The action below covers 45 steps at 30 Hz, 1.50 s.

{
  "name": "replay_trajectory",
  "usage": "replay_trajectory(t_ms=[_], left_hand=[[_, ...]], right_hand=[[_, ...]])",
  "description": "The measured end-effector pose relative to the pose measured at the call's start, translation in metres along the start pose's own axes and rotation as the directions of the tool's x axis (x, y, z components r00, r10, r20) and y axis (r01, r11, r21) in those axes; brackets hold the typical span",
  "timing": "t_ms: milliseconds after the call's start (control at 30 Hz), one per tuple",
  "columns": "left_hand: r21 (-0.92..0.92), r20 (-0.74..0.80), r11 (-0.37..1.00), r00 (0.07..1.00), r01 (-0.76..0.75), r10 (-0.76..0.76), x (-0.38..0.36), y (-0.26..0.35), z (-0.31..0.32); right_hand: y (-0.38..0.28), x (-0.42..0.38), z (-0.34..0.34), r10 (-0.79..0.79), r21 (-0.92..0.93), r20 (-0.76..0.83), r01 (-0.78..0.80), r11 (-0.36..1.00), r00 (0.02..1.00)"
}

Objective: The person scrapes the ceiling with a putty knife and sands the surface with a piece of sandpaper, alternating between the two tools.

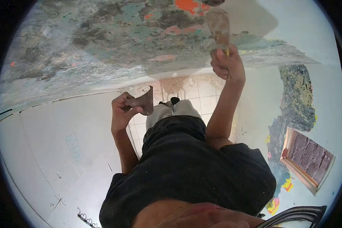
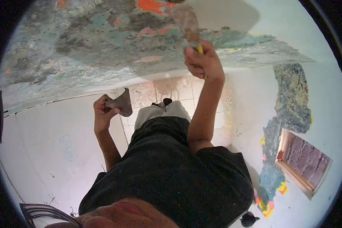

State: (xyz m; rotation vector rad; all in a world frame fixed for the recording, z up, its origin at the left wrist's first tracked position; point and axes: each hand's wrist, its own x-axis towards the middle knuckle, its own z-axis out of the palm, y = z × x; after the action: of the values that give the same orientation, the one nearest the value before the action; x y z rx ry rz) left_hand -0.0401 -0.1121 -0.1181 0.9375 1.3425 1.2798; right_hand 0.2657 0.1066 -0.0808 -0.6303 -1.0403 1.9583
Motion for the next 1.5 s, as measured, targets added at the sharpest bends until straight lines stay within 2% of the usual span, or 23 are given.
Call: replay_trajectory(t_ms=[100, 133, 233, 267, 367, 433, 467, 533, 633, 767, 800, 867, 1000, 1100, 1200, 1300, 1400, 1500], left_hand=[[-0.029, -0.041, 0.999, 0.999, 0.032, -0.033, -0.003, 0.0, 0.002], [-0.028, -0.044, 0.999, 0.998, 0.042, -0.044, -0.004, -0.002, 0.003], [-0.001, -0.032, 1.0, 0.999, 0.018, -0.018, -0.002, -0.002, -0.003], [0.0, -0.033, 1.0, 0.999, 0.011, -0.011, -0.002, -0.003, -0.003], [-0.025, -0.044, 0.999, 0.999, 0.032, -0.033, -0.004, 0.0, 0.003], [0.016, -0.045, 0.999, 0.998, 0.036, -0.035, -0.001, -0.005, -0.002], [-0.054, -0.016, 0.998, 1.0, -0.011, 0.01, -0.003, -0.003, -0.002], [-0.03, -0.026, 1.0, 1.0, -0.005, 0.004, -0.005, 0.003, -0.004], [-0.021, -0.066, 1.0, 0.998, 0.017, -0.018, -0.009, -0.002, -0.006], [-0.002, -0.029, 1.0, 1.0, -0.008, 0.008, -0.005, 0.003, -0.005], [-0.02, -0.024, 1.0, 1.0, -0.004, 0.004, -0.008, 0.006, -0.003], [-0.025, -0.025, 1.0, 1.0, -0.013, 0.012, -0.004, 0.005, -0.005], [-0.012, -0.006, 1.0, 1.0, 0.009, -0.009, 0.0, 0.004, 0.001], [-0.006, -0.002, 1.0, 1.0, -0.009, 0.009, -0.001, 0.002, -0.001], [-0.003, -0.025, 1.0, 1.0, 0.006, -0.006, -0.003, 0.001, 0.002], [0.003, -0.05, 0.999, 0.998, 0.038, -0.038, -0.009, 0.006, 0.008], [0.0, -0.049, 1.0, 0.999, -0.008, 0.008, -0.009, 0.002, -0.001], [-0.013, -0.045, 1.0, 0.999, 0.008, -0.009, -0.014, -0.002, -0.003]], right_hand=[[0.0, 0.012, 0.002, 0.001, 0.006, 0.099, -0.002, 1.0, 0.995], [-0.004, 0.012, 0.006, 0.023, -0.091, 0.025, -0.021, 0.996, 0.999], [-0.002, 0.001, 0.003, 0.037, -0.12, -0.004, -0.038, 0.992, 0.999], [-0.002, -0.002, 0.002, -0.009, -0.032, 0.014, 0.009, 0.999, 1.0], [0.003, 0.013, 0.002, -0.01, -0.06, 0.089, 0.015, 0.998, 0.996], [-0.001, 0.012, 0.011, 0.012, -0.061, 0.061, -0.008, 0.998, 0.998], [-0.002, 0.007, 0.01, 0.008, -0.061, 0.05, -0.005, 0.998, 0.999], [-0.004, -0.003, 0.005, 0.0, -0.043, 0.008, 0.0, 0.999, 1.0], [0.004, 0.013, 0.0, -0.059, -0.041, 0.159, 0.066, 0.997, 0.986], [-0.004, -0.001, 0.001, -0.005, -0.092, 0.029, 0.008, 0.996, 1.0], [-0.002, -0.001, -0.004, -0.058, -0.073, 0.06, 0.062, 0.995, 0.997], [0.005, 0.011, -0.015, -0.06, -0.054, 0.071, 0.064, 0.997, 0.996], [-0.006, -0.003, -0.003, 0.016, -0.092, 0.039, -0.013, 0.996, 0.999], [-0.009, -0.006, -0.004, -0.041, -0.072, 0.042, 0.044, 0.996, 0.998], [-0.007, 0.012, 0.009, 0.05, -0.157, -0.002, -0.049, 0.986, 0.999], [-0.001, 0.014, 0.004, 0.031, -0.203, 0.084, -0.014, 0.979, 0.996], [-0.005, 0.003, -0.006, -0.013, -0.114, 0.083, 0.022, 0.993, 0.996], [0.0, 0.01, -0.012, 0.012, -0.176, 0.038, -0.005, 0.984, 0.999]])
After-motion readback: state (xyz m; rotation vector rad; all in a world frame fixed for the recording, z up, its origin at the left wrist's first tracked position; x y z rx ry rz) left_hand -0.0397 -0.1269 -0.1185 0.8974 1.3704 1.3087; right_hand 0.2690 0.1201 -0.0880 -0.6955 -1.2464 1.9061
